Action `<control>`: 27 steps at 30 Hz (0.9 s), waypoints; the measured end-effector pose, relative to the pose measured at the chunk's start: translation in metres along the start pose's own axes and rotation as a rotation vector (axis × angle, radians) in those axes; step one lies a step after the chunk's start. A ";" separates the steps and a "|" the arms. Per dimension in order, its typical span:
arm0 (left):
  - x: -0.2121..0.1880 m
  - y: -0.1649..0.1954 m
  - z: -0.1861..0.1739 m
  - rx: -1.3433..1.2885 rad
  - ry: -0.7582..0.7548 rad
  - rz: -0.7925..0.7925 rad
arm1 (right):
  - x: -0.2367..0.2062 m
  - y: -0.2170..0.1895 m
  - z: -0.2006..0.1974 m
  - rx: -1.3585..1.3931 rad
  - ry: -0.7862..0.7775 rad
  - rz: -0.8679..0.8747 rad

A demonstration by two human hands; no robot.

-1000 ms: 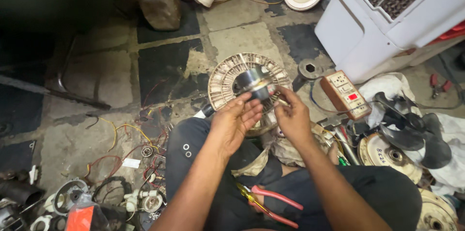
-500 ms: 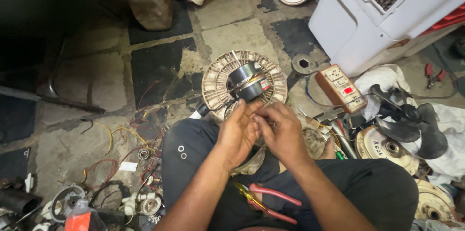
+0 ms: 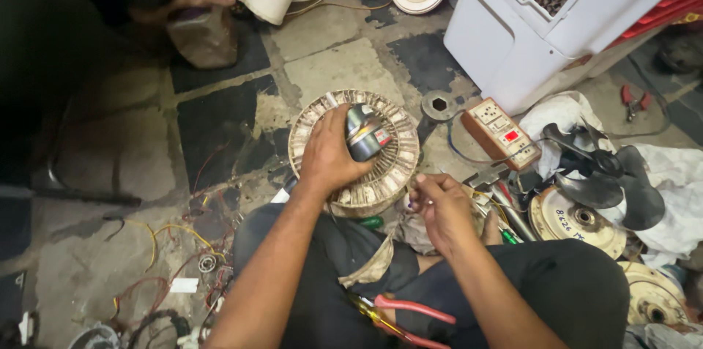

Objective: The person disassembles and reassembles an electric motor. They apply lubricant to a bearing, insert it into the motor housing, and secure the assembly with a metal band using pliers.

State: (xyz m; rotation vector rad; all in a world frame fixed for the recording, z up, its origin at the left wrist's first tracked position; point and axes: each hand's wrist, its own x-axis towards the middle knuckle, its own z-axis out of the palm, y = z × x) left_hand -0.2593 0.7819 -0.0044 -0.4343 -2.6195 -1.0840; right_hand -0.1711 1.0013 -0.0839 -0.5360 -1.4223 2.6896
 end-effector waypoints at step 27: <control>0.016 -0.052 0.020 -0.117 0.223 -0.173 | 0.074 0.030 0.111 -0.567 0.033 -0.476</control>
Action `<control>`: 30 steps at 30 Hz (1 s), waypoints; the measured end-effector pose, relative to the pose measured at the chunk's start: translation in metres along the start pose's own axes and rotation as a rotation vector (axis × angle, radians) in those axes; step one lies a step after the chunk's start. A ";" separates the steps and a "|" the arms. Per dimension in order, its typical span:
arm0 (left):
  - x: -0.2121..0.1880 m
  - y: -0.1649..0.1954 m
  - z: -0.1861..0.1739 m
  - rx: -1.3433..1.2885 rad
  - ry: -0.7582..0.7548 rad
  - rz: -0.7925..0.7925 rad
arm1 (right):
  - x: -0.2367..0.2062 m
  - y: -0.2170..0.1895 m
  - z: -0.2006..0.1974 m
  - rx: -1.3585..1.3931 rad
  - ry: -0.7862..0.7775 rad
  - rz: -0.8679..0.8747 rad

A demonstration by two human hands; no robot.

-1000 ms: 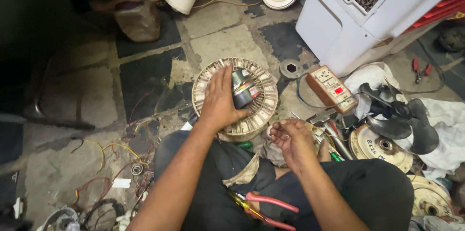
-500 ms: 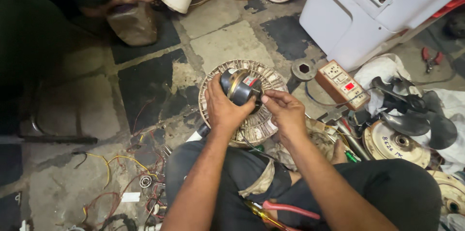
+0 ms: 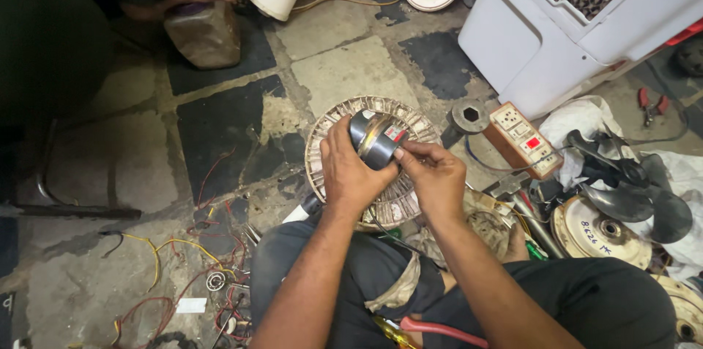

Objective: The person disassembles and reassembles an electric motor. They apply lubricant to a bearing, insert it into the motor housing, and secure the assembly with a metal band using pliers.

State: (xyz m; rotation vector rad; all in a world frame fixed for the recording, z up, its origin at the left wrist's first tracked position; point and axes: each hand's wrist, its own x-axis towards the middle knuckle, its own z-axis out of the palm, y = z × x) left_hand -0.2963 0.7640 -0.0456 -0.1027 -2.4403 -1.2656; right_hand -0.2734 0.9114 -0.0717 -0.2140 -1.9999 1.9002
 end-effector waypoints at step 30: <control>0.009 0.000 -0.007 0.044 -0.074 0.013 | -0.003 -0.010 -0.007 0.038 0.023 0.064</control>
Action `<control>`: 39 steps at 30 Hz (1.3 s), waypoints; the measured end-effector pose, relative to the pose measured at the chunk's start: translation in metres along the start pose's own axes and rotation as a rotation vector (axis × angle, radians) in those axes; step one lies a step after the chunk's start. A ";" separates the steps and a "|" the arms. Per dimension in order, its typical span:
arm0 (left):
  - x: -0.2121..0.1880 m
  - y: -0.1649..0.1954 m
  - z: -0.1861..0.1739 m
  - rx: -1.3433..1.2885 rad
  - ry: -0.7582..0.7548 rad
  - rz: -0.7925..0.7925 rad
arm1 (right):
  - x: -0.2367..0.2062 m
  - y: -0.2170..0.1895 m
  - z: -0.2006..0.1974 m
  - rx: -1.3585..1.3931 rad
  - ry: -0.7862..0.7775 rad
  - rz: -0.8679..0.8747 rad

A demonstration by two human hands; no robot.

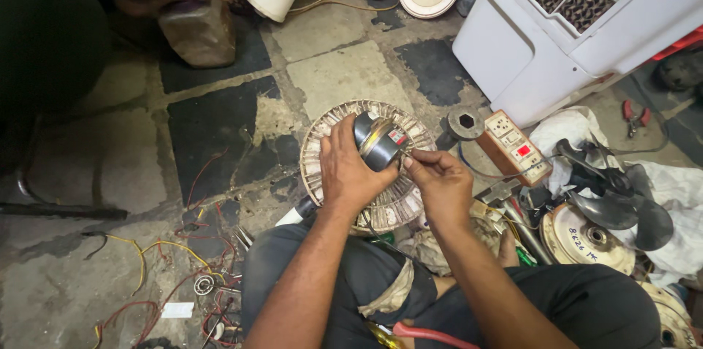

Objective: The person disassembles and reassembles an electric motor. They apply lubricant to a bearing, insert it into the motor housing, and secure the assembly with a metal band using pliers.

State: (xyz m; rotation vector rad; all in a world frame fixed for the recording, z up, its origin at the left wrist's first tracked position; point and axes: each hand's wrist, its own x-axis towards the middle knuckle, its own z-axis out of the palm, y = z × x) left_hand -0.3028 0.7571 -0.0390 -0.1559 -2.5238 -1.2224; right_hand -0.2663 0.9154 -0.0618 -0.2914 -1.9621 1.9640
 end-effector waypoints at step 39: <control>0.004 -0.009 -0.008 -0.028 0.015 -0.024 | -0.011 -0.032 0.019 -0.664 -0.172 -0.588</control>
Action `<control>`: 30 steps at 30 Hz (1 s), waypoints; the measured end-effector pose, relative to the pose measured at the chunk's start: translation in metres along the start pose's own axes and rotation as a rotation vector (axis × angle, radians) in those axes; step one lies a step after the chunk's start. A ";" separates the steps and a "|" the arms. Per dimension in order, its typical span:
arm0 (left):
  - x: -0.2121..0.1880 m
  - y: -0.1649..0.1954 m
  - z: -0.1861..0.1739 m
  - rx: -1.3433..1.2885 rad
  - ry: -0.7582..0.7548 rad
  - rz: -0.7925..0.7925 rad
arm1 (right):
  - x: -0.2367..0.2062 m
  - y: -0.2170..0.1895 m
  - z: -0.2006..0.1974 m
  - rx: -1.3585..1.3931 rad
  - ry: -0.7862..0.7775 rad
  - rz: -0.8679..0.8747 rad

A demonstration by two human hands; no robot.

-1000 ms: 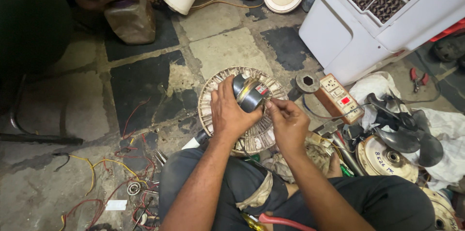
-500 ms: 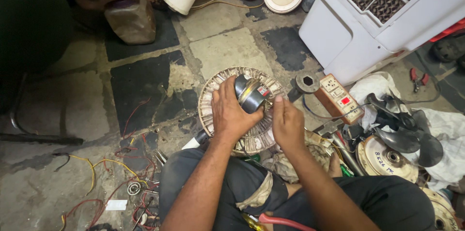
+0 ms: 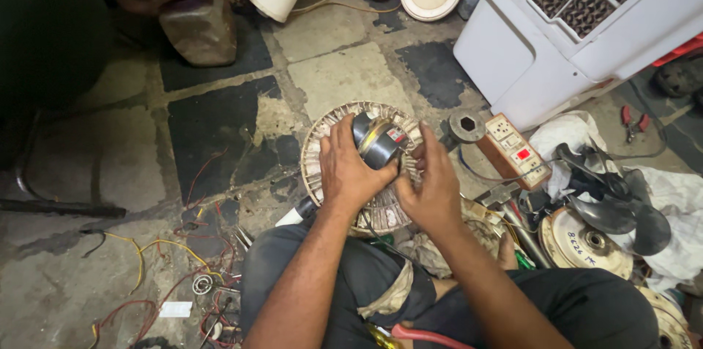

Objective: The person disassembles and reassembles an electric motor. They apply lubricant to a bearing, insert it into the motor housing, and secure the assembly with a metal band using pliers.

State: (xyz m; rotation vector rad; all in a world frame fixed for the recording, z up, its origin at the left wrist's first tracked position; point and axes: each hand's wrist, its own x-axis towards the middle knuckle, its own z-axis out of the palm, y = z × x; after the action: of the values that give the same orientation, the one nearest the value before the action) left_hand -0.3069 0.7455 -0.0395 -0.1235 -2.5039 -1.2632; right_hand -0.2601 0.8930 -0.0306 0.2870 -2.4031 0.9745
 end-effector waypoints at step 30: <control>0.003 -0.001 -0.001 0.010 0.003 -0.004 | 0.004 0.004 0.001 -0.286 -0.007 -0.009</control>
State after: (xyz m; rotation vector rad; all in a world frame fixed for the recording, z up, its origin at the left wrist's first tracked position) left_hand -0.3093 0.7442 -0.0391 -0.1140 -2.5089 -1.2511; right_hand -0.2655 0.8950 -0.0312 0.1960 -2.5042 0.6144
